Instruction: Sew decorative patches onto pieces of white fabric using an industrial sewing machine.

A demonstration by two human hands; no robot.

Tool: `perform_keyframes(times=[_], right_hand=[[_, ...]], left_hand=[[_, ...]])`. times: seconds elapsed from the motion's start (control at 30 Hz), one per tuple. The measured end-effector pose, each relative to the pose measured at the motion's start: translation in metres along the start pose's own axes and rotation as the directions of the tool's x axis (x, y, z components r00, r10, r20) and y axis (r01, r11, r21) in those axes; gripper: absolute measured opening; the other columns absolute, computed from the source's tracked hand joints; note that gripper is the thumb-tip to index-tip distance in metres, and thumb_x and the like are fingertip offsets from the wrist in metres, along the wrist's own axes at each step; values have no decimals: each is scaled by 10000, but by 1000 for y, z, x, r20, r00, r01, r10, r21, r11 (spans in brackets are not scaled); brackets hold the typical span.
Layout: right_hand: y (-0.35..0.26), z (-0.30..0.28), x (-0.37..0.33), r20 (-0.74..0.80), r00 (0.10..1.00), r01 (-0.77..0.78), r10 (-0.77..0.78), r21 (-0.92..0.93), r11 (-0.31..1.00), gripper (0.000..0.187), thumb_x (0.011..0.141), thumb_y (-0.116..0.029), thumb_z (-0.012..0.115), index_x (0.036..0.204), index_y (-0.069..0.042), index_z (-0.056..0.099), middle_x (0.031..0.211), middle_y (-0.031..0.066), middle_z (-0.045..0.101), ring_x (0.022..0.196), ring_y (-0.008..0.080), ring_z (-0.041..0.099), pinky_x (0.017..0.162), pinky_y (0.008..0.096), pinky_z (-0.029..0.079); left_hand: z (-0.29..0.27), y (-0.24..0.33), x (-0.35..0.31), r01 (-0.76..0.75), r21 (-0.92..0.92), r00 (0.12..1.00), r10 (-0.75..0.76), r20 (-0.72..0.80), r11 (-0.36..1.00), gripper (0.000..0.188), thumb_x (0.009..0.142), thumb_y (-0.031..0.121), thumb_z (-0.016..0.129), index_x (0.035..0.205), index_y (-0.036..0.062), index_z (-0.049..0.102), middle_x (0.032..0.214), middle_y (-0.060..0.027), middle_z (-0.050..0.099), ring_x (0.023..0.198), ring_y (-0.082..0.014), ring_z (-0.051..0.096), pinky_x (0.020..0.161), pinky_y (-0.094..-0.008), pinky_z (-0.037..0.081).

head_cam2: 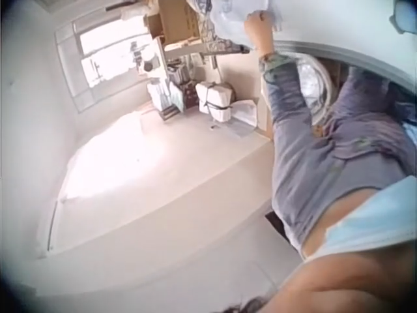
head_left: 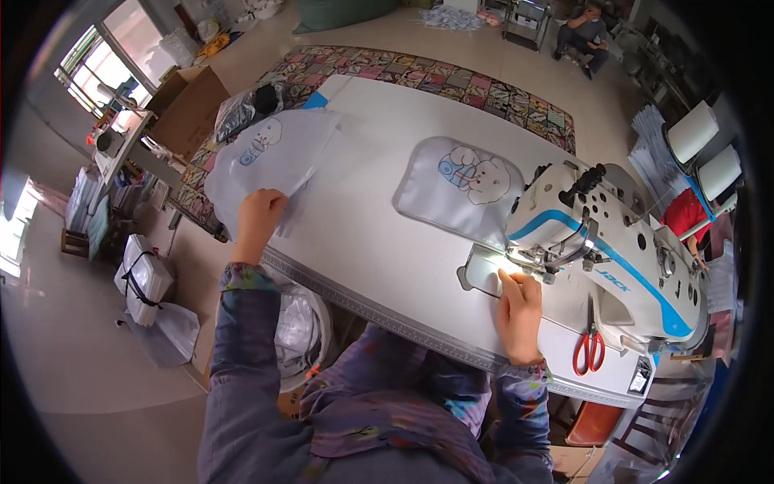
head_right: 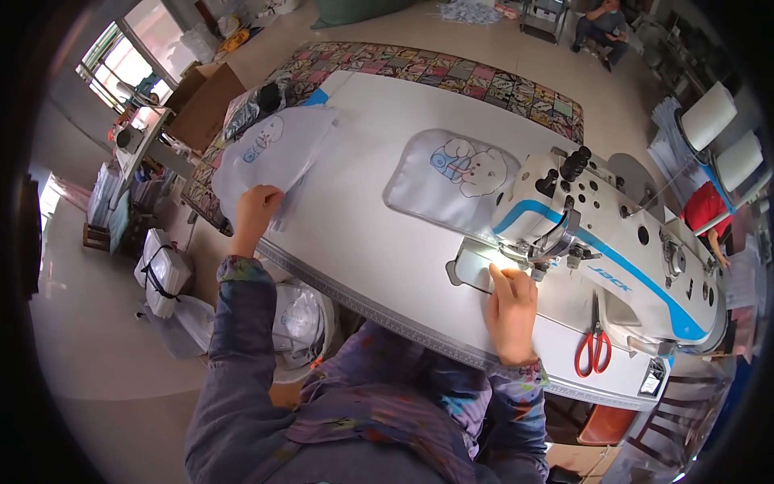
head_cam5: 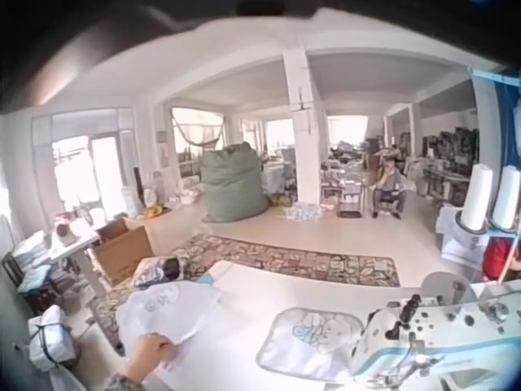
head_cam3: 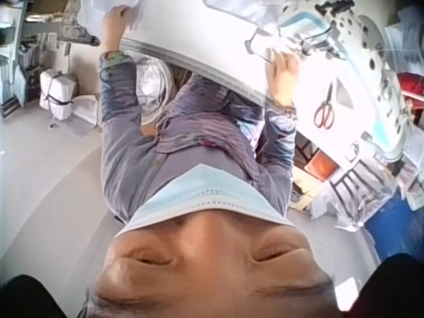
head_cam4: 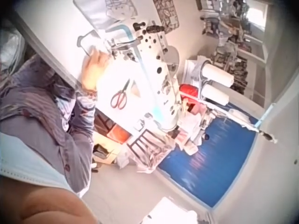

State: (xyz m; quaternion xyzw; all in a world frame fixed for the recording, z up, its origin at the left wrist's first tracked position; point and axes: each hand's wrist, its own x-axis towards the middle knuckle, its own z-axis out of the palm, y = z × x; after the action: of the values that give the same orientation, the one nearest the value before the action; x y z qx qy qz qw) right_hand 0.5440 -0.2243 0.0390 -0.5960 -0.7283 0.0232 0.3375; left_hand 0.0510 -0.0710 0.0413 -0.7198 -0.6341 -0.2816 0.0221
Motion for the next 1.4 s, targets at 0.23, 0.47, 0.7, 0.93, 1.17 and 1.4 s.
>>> perform_keyframes(times=[0.23, 0.47, 0.7, 0.93, 1.17, 1.4], right_hand=[[-13, 0, -9, -2, 1000, -13, 13, 70, 997, 407, 885, 100, 615, 1260, -20, 717, 1130, 172, 635, 978, 329, 646, 834, 382, 542], [-69, 11, 5, 163, 983, -165, 88, 557, 814, 397, 953, 58, 608, 1336, -22, 671, 1140, 156, 640, 942, 234, 669, 830, 320, 553], [-83, 62, 41, 238, 951, -310, 199, 714, 627, 444, 950, 1, 665, 1390, -26, 620, 1007, 123, 644, 773, 159, 626, 715, 303, 543], [-55, 43, 26, 270, 921, -382, 280, 492, 782, 560, 932, -7, 677, 1471, -64, 538, 700, 44, 569, 604, 121, 498, 577, 306, 435], [-42, 12, -29, 196, 866, -494, 460, 477, 727, 838, 898, -12, 724, 1627, -87, 319, 892, 112, 700, 644, 150, 601, 617, 297, 491], [-73, 19, -35, 195, 840, -538, 506, 407, 738, 802, 926, -40, 705, 1611, -10, 290, 706, 119, 624, 580, 205, 612, 560, 338, 494]], left_hand=[[-17, 32, 10, 240, -41, 970, -238, 43, 970, 207, 840, 180, 830, 914, 32, 706, 849, -126, 709, 752, -256, 677, 659, -365, 500], [22, 57, -12, -8, -736, 994, -77, -81, 677, 147, 914, 83, 784, 921, 27, 648, 1106, -83, 721, 1011, -196, 665, 871, -309, 503], [39, 190, -96, -145, -680, 943, 308, 125, 718, 123, 881, 137, 795, 948, 90, 703, 1140, -84, 712, 1147, -308, 660, 955, -425, 498], [41, 143, -70, -178, -458, 976, 215, 29, 871, 197, 1017, 191, 633, 1150, 54, 682, 1234, -156, 662, 1182, -344, 608, 1026, -497, 439], [12, 99, -16, -162, -222, 969, 113, -218, 962, 162, 1022, 105, 599, 1116, 38, 713, 1117, -181, 706, 1055, -369, 661, 914, -442, 520], [52, 265, -54, -214, -653, 794, 518, 317, 727, 195, 937, 66, 673, 1131, 65, 685, 1118, -150, 692, 990, -349, 680, 846, -394, 547]])
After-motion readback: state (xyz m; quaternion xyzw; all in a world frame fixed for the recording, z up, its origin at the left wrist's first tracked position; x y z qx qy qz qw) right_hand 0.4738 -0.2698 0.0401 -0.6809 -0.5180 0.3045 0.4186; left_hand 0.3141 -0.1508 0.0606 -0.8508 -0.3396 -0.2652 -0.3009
